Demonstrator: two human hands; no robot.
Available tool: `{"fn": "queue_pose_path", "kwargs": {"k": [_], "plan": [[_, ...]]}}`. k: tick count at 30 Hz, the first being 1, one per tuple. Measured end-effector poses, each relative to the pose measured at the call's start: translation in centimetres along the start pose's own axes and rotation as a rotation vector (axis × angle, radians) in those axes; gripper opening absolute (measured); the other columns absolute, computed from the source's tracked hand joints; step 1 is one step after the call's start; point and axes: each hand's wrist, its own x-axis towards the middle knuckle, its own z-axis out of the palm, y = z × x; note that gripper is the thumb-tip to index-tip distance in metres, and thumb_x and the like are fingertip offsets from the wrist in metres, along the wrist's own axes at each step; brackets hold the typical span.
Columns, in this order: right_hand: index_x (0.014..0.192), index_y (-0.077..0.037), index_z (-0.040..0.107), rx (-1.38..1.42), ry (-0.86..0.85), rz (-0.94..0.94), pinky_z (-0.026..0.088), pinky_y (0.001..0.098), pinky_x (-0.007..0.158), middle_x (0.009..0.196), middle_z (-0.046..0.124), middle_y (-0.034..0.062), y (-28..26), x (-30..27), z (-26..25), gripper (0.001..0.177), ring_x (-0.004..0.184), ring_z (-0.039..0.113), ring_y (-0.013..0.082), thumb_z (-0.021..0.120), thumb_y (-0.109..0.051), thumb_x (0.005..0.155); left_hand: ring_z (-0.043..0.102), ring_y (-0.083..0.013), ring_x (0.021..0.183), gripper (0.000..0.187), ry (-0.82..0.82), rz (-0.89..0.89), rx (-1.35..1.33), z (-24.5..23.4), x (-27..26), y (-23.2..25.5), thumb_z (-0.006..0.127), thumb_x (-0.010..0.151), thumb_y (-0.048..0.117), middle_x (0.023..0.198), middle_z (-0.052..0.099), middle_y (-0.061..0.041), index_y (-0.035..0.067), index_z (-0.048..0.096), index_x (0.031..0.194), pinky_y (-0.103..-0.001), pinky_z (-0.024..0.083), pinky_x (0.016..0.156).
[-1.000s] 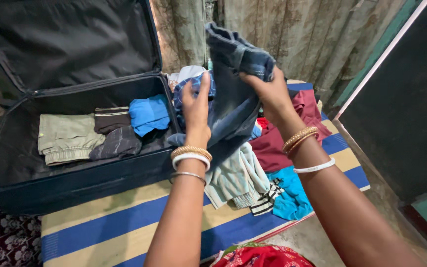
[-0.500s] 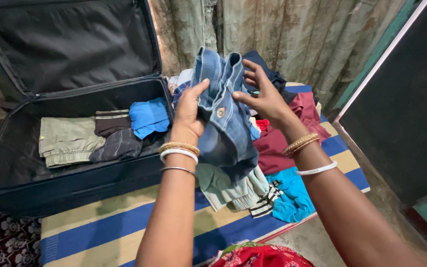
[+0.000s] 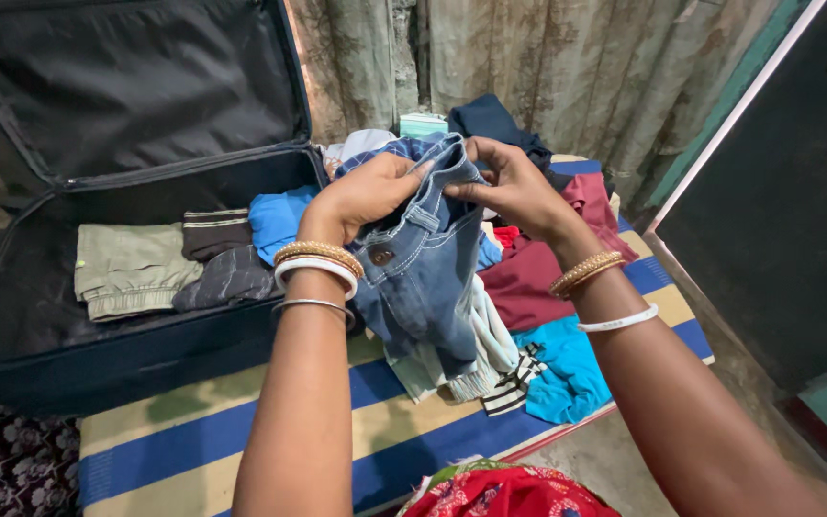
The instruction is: The person packs clothing into a suitcase by folding a blue shirt and placing it inside, then arranging other garments like jeans and shorts into the main compartment.
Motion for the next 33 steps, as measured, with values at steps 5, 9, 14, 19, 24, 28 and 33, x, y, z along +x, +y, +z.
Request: {"fn": "queue_pose_path", "kwargs": {"k": [5, 9, 14, 19, 24, 28, 33], "plan": [[0.090, -0.007, 0.056, -0.017, 0.010, -0.044, 0.047, 0.0227, 0.079, 0.089, 0.056, -0.0074, 0.8, -0.1, 0.4, 0.024, 0.087, 0.053, 0.0025, 0.079, -0.004, 0.093, 0.059, -0.0076, 0.094, 0.053, 0.058, 0.006, -0.122, 0.1, -1.3, 1.9, 0.047, 0.105, 0.047, 0.108, 0.072, -0.001, 0.002, 0.072, 0.116, -0.028, 0.052, 0.084], [0.090, -0.008, 0.053, -0.064, 0.011, -0.104, 0.046, 0.0216, 0.079, 0.089, 0.054, -0.0089, 1.6, 0.1, 0.8, 0.025, 0.088, 0.050, 0.0005, 0.078, -0.007, 0.092, 0.060, -0.0132, 0.106, 0.062, 0.114, 0.131, 0.188, 0.4, -0.1, 1.5, 0.070, 0.088, 0.051, 0.119, 0.071, -0.009, 0.001, 0.069, 0.124, -0.030, 0.049, 0.092], [0.090, -0.007, 0.054, 0.017, -0.018, 0.037, 0.041, 0.0223, 0.071, 0.088, 0.056, -0.0072, 1.3, -1.2, -0.1, 0.023, 0.084, 0.051, 0.0021, 0.076, -0.012, 0.096, 0.072, -0.0211, 0.097, 0.056, 0.065, 0.262, 0.253, 1.1, 0.6, 2.0, 0.092, 0.061, 0.020, 0.105, 0.079, -0.011, 0.002, 0.073, 0.111, -0.035, 0.057, 0.089], [0.109, -0.008, 0.062, 0.081, -0.035, 0.071, 0.041, 0.0225, 0.072, 0.096, 0.054, -0.0057, 0.3, -2.8, -1.0, 0.019, 0.086, 0.049, 0.0033, 0.074, -0.016, 0.097, 0.072, -0.0209, 0.092, 0.049, 0.228, 0.375, 0.569, 0.0, -0.2, 5.8, 0.093, 0.065, 0.014, 0.100, 0.077, -0.012, 0.003, 0.071, 0.108, -0.035, 0.055, 0.083], [0.130, -0.013, 0.054, 0.055, -0.014, 0.093, 0.054, 0.0258, 0.084, 0.119, 0.067, -0.0031, 0.7, -3.3, -0.1, 0.051, 0.104, 0.062, 0.0069, 0.078, -0.022, 0.086, 0.076, -0.0210, 0.092, 0.043, 0.287, 0.461, 0.527, -0.8, -1.7, 9.1, 0.087, 0.070, 0.008, 0.098, 0.078, -0.010, 0.010, 0.073, 0.110, -0.034, 0.057, 0.085], [0.128, -0.003, 0.071, -0.202, -0.126, 0.352, 0.056, 0.0275, 0.091, 0.119, 0.075, 0.0056, 3.0, -4.5, -1.7, 0.047, 0.106, 0.067, 0.0124, 0.083, -0.024, 0.087, 0.072, -0.0272, 0.097, 0.041, 0.492, 0.484, 0.648, -1.9, -3.0, 10.3, 0.082, 0.074, 0.001, 0.100, 0.074, -0.015, 0.012, 0.075, 0.113, -0.036, 0.055, 0.083], [0.135, 0.001, 0.060, 0.493, -0.038, 0.352, 0.055, 0.0385, 0.097, 0.130, 0.066, 0.0096, 5.4, -6.0, -4.3, 0.052, 0.116, 0.064, 0.0203, 0.077, -0.033, 0.101, 0.071, -0.0272, 0.102, 0.045, 0.607, 0.644, 0.573, -2.5, -3.9, 9.4, 0.067, 0.074, -0.014, 0.102, 0.076, -0.013, 0.008, 0.074, 0.113, -0.035, 0.053, 0.090]]}}
